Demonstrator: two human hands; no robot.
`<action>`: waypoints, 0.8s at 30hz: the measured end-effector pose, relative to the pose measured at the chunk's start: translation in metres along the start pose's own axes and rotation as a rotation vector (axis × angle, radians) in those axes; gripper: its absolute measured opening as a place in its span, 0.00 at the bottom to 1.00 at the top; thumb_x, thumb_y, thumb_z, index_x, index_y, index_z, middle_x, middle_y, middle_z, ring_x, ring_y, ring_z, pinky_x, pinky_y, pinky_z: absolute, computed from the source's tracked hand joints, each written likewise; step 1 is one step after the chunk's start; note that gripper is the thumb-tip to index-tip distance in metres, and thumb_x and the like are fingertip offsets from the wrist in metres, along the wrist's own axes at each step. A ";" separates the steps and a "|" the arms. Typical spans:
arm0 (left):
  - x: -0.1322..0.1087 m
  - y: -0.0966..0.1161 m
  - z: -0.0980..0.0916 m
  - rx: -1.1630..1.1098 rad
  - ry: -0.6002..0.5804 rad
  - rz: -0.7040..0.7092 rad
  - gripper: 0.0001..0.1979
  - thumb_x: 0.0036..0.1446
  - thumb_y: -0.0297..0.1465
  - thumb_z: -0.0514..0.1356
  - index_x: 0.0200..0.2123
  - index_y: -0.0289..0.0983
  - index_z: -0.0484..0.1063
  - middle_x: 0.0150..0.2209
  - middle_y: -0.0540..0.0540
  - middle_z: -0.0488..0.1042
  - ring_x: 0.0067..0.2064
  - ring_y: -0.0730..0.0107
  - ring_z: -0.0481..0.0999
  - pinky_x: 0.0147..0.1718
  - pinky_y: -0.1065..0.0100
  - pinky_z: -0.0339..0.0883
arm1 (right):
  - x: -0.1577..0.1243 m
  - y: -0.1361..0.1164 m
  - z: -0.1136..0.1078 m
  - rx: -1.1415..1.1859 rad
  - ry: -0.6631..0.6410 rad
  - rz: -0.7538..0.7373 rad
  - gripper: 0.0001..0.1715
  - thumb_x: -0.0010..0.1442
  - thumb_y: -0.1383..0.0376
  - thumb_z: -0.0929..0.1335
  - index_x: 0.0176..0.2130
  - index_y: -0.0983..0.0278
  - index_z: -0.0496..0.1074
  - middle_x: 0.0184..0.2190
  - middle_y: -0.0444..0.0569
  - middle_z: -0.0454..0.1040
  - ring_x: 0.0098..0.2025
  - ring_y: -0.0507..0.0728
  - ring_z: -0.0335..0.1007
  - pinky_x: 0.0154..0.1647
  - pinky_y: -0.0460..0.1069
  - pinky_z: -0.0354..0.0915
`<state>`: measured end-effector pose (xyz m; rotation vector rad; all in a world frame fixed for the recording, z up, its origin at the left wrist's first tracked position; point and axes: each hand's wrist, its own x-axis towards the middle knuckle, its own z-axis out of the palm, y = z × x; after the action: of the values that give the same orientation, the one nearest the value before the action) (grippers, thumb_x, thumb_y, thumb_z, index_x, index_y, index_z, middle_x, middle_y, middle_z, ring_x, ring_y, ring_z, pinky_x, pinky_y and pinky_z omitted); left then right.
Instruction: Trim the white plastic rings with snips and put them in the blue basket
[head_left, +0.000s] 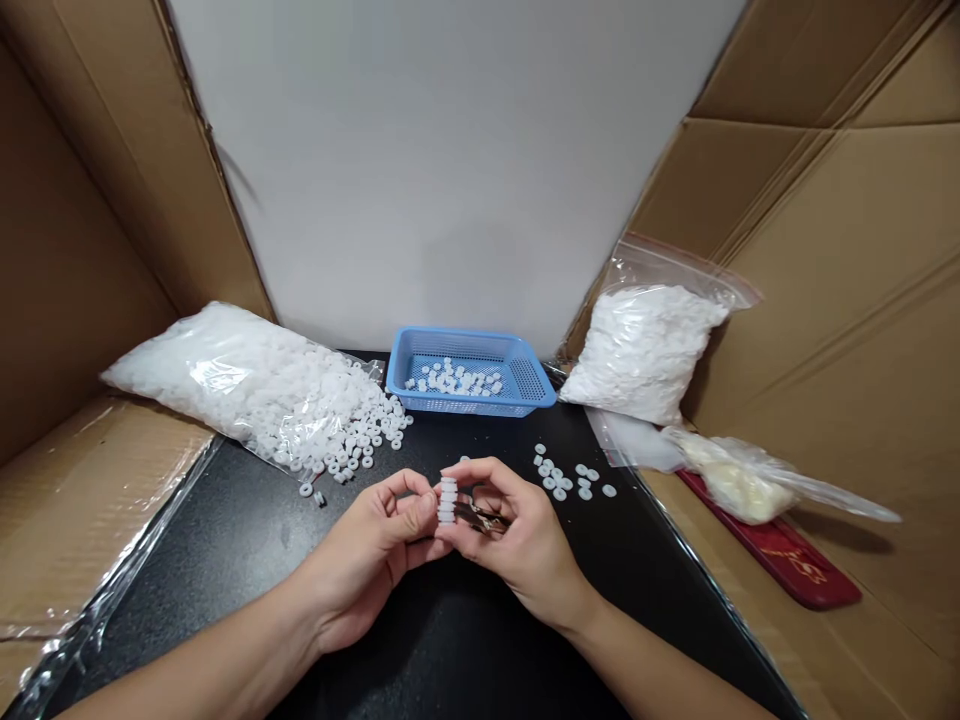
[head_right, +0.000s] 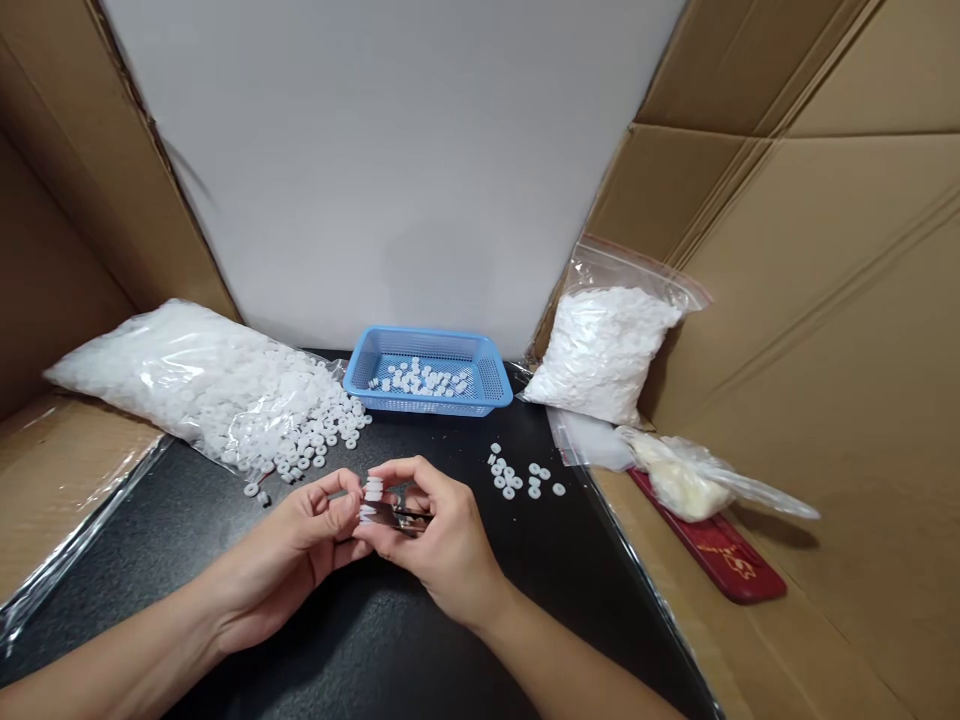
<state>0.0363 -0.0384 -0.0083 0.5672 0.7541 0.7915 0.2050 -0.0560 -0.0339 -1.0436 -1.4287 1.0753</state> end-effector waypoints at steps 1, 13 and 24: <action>-0.001 -0.001 0.000 -0.017 -0.007 -0.004 0.18 0.42 0.33 0.79 0.28 0.34 0.73 0.29 0.49 0.80 0.30 0.75 0.77 0.35 0.73 0.72 | 0.000 0.001 0.000 -0.009 0.004 -0.020 0.20 0.51 0.60 0.78 0.44 0.59 0.75 0.36 0.46 0.78 0.31 0.54 0.75 0.32 0.47 0.72; -0.004 -0.010 0.002 -0.056 -0.048 0.071 0.15 0.48 0.29 0.76 0.29 0.34 0.72 0.27 0.49 0.78 0.31 0.75 0.76 0.34 0.75 0.69 | -0.002 0.001 -0.006 -0.108 -0.048 -0.284 0.20 0.54 0.63 0.79 0.47 0.55 0.77 0.42 0.46 0.74 0.31 0.51 0.67 0.27 0.44 0.64; -0.006 -0.006 0.004 -0.071 -0.114 0.063 0.12 0.53 0.28 0.73 0.29 0.35 0.72 0.28 0.46 0.82 0.34 0.69 0.82 0.36 0.73 0.73 | -0.009 0.002 -0.005 0.103 -0.115 -0.224 0.24 0.53 0.67 0.79 0.49 0.50 0.77 0.45 0.45 0.69 0.39 0.51 0.71 0.36 0.44 0.71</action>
<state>0.0390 -0.0476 -0.0072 0.5698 0.6035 0.8331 0.2109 -0.0635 -0.0373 -0.7397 -1.5249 1.0461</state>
